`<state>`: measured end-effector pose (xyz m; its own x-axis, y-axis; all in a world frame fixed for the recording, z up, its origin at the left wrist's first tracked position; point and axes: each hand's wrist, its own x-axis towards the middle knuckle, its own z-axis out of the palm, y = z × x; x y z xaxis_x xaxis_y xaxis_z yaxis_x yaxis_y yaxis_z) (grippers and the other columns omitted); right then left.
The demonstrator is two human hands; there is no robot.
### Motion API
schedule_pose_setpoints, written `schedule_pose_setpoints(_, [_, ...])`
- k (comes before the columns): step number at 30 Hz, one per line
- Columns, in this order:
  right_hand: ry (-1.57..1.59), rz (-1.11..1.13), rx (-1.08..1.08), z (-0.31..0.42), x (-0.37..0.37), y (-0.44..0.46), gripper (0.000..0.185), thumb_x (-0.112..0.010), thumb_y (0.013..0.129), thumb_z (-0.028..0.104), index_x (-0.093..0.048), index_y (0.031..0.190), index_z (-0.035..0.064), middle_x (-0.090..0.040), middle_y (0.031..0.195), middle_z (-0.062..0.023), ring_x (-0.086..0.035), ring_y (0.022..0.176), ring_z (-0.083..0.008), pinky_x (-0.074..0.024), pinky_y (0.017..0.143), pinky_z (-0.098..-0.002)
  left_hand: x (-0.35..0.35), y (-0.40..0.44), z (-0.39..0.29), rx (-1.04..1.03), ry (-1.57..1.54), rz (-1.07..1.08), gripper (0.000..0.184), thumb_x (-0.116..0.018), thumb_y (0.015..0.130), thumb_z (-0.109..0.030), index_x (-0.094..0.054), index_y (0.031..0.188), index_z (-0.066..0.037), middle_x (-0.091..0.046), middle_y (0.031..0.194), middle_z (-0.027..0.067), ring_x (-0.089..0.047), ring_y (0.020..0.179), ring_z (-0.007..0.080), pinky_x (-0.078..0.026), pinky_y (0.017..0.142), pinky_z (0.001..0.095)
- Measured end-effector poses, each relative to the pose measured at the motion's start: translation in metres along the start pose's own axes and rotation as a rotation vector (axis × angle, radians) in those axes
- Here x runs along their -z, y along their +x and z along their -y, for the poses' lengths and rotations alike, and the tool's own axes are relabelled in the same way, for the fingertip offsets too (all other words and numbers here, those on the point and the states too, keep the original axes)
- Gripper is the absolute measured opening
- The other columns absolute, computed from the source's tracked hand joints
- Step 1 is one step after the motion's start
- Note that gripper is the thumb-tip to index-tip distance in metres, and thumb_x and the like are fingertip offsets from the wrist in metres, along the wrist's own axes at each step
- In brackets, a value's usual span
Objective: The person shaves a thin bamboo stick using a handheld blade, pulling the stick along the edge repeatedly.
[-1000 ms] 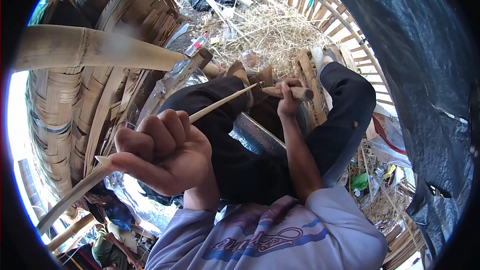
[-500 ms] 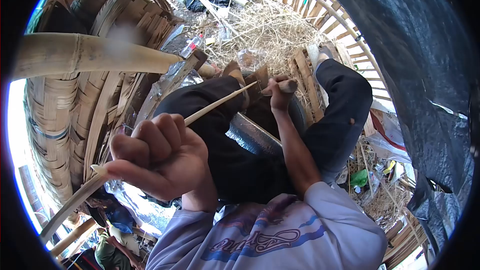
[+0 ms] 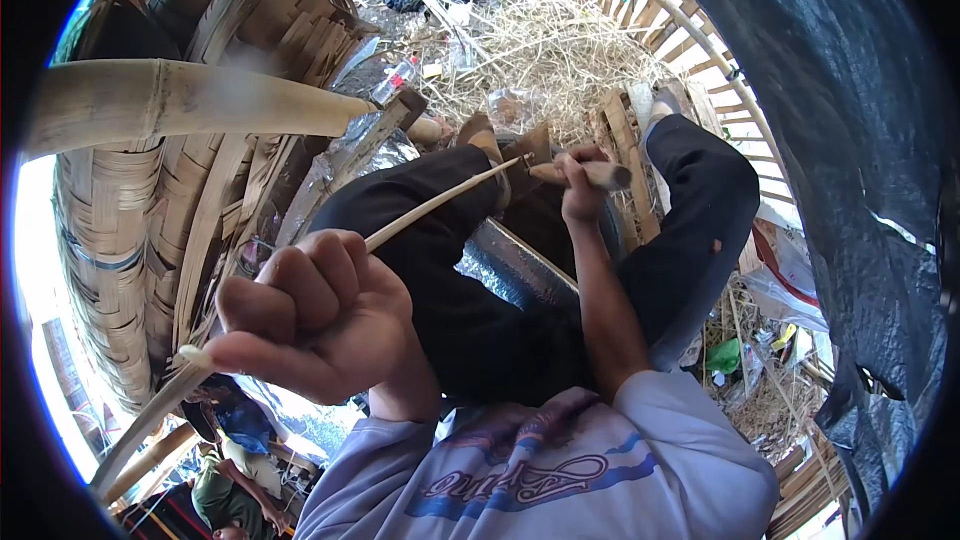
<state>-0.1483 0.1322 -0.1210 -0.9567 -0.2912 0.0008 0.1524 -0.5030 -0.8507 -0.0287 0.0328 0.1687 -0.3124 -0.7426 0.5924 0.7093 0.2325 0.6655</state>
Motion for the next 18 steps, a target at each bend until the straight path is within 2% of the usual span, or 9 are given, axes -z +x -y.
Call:
schedule_pose_setpoints(2, [-0.390,0.156,0.045,-0.016,0.010,0.007,0.009,-0.059,0.078,-0.001,-0.051,0.075,0.0042,-0.052,0.063,-0.0014,-0.048,0.054,-0.0072,-0.0413,0.051,-0.0232,0.000,0.000,0.001,0.002,-0.041,0.014,0.045,-0.030,0.097,-0.049,-0.027,0.068,-0.014,-0.021,0.049,-0.0050,-0.012,0.042,0.0048,-0.012,0.039,0.0218])
schedule_pose_setpoints(4, [-0.302,0.118,0.018,-0.008,0.003,0.018,0.008,-0.058,0.079,-0.001,-0.052,0.074,0.0035,-0.052,0.062,-0.0021,-0.048,0.054,-0.0073,-0.0403,0.049,-0.0235,0.000,0.002,0.001,0.006,-0.109,0.147,0.047,-0.031,0.096,-0.050,-0.027,0.066,-0.014,-0.022,0.048,-0.0051,-0.016,0.040,0.0039,-0.014,0.037,0.0208])
schedule_pose_setpoints(6, [0.011,0.116,-0.149,0.019,0.000,0.020,0.003,-0.055,0.078,0.003,-0.052,0.079,0.0036,-0.054,0.064,-0.0050,-0.047,0.054,-0.0090,-0.0379,0.051,-0.0228,0.003,0.004,0.000,0.000,-0.089,0.170,0.049,-0.032,0.095,-0.051,-0.026,0.064,-0.013,-0.022,0.047,-0.0050,-0.018,0.038,0.0033,-0.014,0.034,0.0202])
schedule_pose_setpoints(7, [0.103,0.205,-0.130,0.031,-0.002,0.023,0.003,-0.055,0.078,0.003,-0.052,0.080,0.0036,-0.053,0.063,-0.0043,-0.045,0.054,-0.0084,-0.0371,0.051,-0.0225,0.005,0.004,0.000,0.010,-0.103,0.220,0.050,-0.033,0.095,-0.051,-0.026,0.064,-0.013,-0.023,0.047,-0.0048,-0.018,0.037,0.0036,-0.015,0.033,0.0200])
schedule_pose_setpoints(8, [0.101,0.206,-0.137,0.035,-0.006,0.023,0.003,-0.055,0.078,0.003,-0.052,0.080,0.0036,-0.053,0.063,-0.0043,-0.045,0.054,-0.0084,-0.0371,0.051,-0.0225,0.006,0.004,0.000,0.023,-0.119,0.268,0.051,-0.034,0.095,-0.052,-0.026,0.063,-0.013,-0.023,0.047,-0.0045,-0.019,0.036,0.0039,-0.016,0.032,0.0198])
schedule_pose_setpoints(10, [0.041,0.339,-0.080,0.039,-0.007,0.023,0.003,-0.055,0.079,0.004,-0.052,0.079,0.0031,-0.052,0.063,-0.0036,-0.044,0.053,-0.0082,-0.0366,0.050,-0.0227,0.003,0.001,-0.001,0.073,-0.125,0.289,0.048,-0.037,0.095,-0.051,-0.025,0.064,-0.017,-0.020,0.047,-0.0072,-0.016,0.039,0.0026,-0.012,0.038,0.0200])
schedule_pose_setpoints(12, [-0.080,0.278,-0.084,0.021,-0.011,0.021,0.005,-0.056,0.080,0.007,-0.052,0.078,0.0032,-0.051,0.061,-0.0033,-0.044,0.053,-0.0079,-0.0356,0.050,-0.0225,0.003,0.002,-0.002,0.068,-0.131,0.313,0.048,-0.037,0.095,-0.051,-0.026,0.063,-0.017,-0.020,0.047,-0.0071,-0.016,0.039,0.0027,-0.013,0.037,0.0197])
schedule_pose_setpoints(14, [-0.005,0.142,-0.186,0.022,-0.008,0.032,0.006,-0.056,0.080,0.007,-0.052,0.077,0.0032,-0.051,0.062,-0.0033,-0.044,0.053,-0.0083,-0.0356,0.050,-0.0222,0.004,0.002,-0.001,0.061,-0.150,0.333,0.048,-0.038,0.095,-0.051,-0.025,0.063,-0.017,-0.021,0.047,-0.0070,-0.016,0.038,0.0026,-0.013,0.037,0.0196])
schedule_pose_setpoints(18, [0.178,0.267,-0.173,0.044,-0.014,0.037,0.006,-0.056,0.079,0.008,-0.052,0.077,0.0035,-0.052,0.061,-0.0035,-0.046,0.052,-0.0087,-0.0360,0.050,-0.0224,0.006,0.002,-0.003,0.064,-0.148,0.378,0.049,-0.039,0.094,-0.050,-0.025,0.062,-0.016,-0.022,0.046,-0.0066,-0.016,0.037,0.0024,-0.012,0.036,0.0192])
